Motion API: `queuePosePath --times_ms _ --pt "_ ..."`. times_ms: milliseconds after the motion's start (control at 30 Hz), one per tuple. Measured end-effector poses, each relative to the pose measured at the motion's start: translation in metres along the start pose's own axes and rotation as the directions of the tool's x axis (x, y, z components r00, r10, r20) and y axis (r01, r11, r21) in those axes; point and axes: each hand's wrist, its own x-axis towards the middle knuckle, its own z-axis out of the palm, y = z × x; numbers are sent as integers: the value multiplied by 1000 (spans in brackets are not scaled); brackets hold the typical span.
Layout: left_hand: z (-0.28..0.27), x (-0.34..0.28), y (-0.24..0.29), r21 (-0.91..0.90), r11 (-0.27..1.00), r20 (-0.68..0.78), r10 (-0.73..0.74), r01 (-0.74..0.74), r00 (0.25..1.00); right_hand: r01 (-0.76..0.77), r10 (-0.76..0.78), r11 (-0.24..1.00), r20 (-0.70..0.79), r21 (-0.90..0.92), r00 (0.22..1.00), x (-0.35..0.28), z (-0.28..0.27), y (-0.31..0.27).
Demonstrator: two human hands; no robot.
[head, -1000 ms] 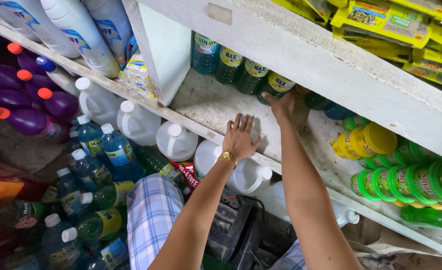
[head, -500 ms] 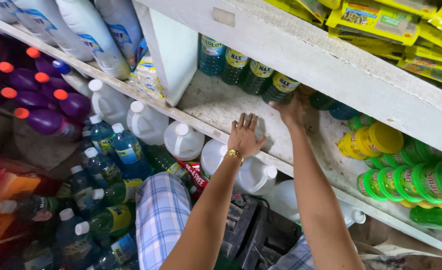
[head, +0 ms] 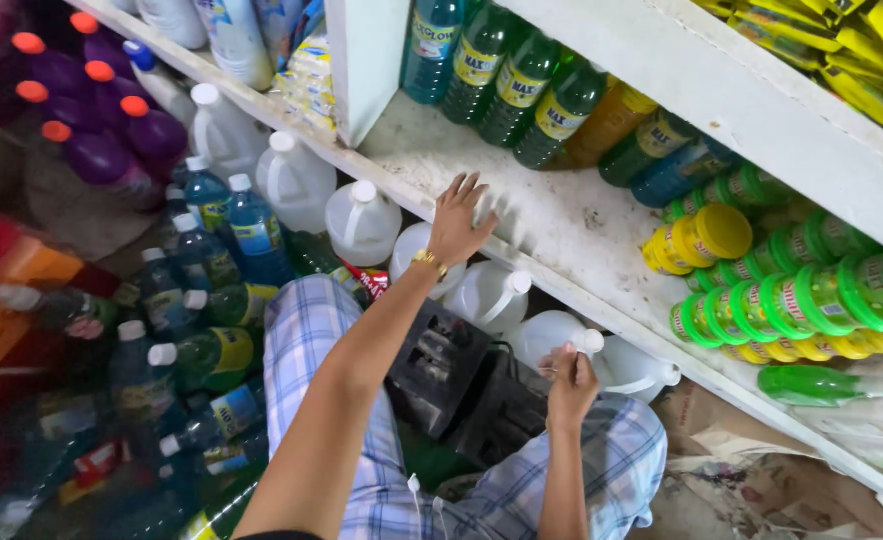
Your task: Organizing and stocking cleaning product bottles onto a shelf in a store.
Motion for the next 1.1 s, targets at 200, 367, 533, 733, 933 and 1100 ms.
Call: queuePosePath --times_ms 200,367,533,733,933,1100 --pt "-124 -104 -2 -39 995 -188 -96 90 977 150 -119 985 300 -83 946 -16 47 -20" --pt "-258 -211 -13 17 946 -427 -285 322 858 99 -102 994 641 41 761 -53 140 -63" --pt "-328 -340 -42 -23 795 -635 -480 606 605 58 -132 991 891 119 435 -113 249 -60" --pt "-326 -446 -49 -72 616 -718 -578 785 388 -190 8 982 997 7 77 -227 338 -11" --pt "-276 -509 -72 -203 500 -656 -707 842 262 536 32 844 999 -21 -12 -285 334 64" --pt "-245 -514 -85 -333 442 -518 -824 833 230 597 -44 789 983 143 -177 -276 342 63"
